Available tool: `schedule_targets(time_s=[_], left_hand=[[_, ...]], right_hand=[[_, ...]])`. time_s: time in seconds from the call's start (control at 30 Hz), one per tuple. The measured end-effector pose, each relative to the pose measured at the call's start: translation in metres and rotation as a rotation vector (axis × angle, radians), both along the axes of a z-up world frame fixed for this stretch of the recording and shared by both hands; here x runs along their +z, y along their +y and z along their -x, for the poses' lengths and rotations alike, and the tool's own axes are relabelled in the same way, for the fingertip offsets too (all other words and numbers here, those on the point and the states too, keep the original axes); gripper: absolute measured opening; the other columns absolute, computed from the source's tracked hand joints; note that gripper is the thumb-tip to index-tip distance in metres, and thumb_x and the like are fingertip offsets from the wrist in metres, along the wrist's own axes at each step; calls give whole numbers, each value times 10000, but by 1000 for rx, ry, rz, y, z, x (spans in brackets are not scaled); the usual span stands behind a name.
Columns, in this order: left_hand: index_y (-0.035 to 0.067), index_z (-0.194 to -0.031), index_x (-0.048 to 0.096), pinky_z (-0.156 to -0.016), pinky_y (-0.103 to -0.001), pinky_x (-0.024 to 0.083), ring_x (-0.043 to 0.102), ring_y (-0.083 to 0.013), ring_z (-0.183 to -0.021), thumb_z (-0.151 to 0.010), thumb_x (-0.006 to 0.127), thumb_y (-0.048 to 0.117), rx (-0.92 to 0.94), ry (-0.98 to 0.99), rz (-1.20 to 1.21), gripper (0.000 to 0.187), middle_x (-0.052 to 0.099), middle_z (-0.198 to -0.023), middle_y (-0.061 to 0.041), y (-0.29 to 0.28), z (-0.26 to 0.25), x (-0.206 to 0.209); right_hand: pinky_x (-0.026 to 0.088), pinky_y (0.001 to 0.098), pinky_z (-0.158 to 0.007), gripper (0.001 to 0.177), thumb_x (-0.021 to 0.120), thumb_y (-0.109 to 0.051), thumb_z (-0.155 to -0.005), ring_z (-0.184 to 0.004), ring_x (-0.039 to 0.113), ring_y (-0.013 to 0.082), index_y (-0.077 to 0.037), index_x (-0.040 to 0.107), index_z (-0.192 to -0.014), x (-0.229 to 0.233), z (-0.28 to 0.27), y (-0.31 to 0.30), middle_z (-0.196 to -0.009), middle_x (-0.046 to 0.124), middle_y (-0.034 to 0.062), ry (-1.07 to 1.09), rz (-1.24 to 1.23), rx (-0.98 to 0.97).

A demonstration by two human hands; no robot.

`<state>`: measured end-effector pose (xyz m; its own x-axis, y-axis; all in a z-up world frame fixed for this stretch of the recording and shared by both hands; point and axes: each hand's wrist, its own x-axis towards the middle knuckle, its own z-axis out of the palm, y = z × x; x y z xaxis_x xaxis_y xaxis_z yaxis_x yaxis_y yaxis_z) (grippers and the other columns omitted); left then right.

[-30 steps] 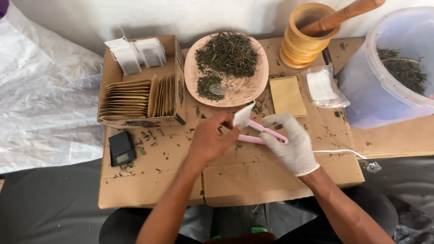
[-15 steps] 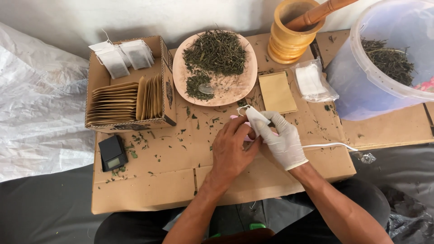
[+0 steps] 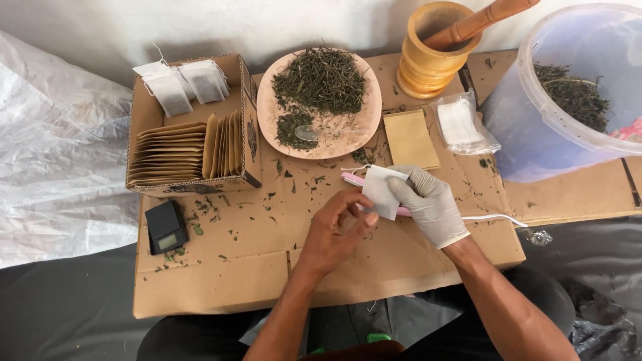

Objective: Sealing filled tea bags using a handheld heat sealer and placing them into paper envelopes.

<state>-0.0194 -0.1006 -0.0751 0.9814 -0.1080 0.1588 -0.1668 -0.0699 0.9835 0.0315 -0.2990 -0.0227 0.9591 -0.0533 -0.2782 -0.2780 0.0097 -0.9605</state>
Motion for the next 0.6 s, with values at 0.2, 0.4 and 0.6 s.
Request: schedule_targets(time_s=[0.2,0.4,0.6], left_hand=[[208,-1461,714,-1101,-507,506,652,-350,-1418,-1105,734,327,-100,-89,28,375,705,-1520,-159,5,0,51],[167,-1618,619,-1194,-547,510,581,-379,-1514,-1120,719,216,-11,-209,56,511,636,-1612,-195,-6,-8,29],[146,-1655,592,-1076,-455,587,685,-286,-1365,-1090,769,205,24,-231,77,595,668,-1592,-158,-4,-12,26]], right_hand=[[713,347,-785,177,821,-167,-1047,-779,694,92,-84,846,-1202,12,6,5,-850,769,49,-43,32,93],[705,353,-747,160,849,-145,-1025,-724,700,109,-76,863,-1169,-3,3,4,-810,779,73,-68,32,106],[696,336,-762,138,825,-130,-1043,-733,692,88,-68,850,-1165,-13,1,1,-796,764,55,-67,-1,107]])
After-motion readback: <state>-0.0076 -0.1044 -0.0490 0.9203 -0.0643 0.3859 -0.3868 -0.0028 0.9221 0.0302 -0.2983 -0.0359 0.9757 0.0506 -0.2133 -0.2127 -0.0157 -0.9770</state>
